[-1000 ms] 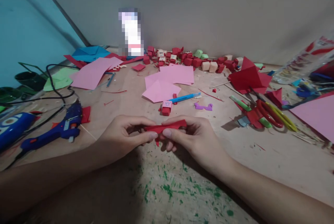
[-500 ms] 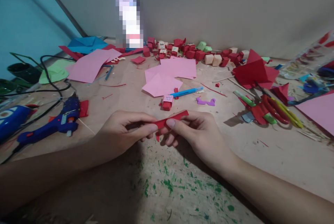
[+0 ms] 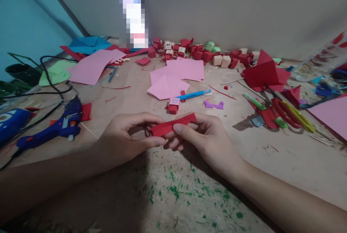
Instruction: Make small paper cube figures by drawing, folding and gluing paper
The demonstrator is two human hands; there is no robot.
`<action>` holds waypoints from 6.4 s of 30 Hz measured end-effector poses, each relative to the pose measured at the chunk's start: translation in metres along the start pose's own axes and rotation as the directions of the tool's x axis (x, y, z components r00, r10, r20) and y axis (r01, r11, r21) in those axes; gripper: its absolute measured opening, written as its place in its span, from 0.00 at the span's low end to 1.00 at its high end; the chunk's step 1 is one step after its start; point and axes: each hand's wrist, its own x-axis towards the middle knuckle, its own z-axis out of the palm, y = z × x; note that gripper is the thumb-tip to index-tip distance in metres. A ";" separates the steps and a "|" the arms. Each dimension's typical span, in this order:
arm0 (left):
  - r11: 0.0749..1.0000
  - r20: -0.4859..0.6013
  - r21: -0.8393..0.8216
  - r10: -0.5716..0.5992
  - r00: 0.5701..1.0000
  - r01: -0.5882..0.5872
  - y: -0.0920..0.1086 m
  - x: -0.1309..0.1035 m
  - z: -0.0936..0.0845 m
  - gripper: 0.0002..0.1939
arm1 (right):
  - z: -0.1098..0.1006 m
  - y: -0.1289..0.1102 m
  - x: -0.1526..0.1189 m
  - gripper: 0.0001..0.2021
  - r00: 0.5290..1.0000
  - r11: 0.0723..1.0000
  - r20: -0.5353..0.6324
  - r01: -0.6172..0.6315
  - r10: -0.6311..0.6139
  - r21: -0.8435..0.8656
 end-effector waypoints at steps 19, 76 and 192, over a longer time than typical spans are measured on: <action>0.995 0.071 0.051 0.079 0.994 -0.083 0.000 0.000 -0.002 0.08 | 0.000 0.002 -0.001 0.06 1.000 0.998 0.028 -0.011 0.010 0.059; 0.963 0.039 0.149 0.221 0.975 -0.224 0.000 0.000 -0.004 0.08 | 0.004 -0.004 0.000 0.08 0.999 0.995 0.044 -0.001 0.006 -0.095; 0.955 0.152 -0.148 -0.234 0.960 0.256 -0.002 0.002 -0.002 0.12 | 0.008 -0.010 0.000 0.14 0.999 0.942 0.020 -0.021 0.029 -0.335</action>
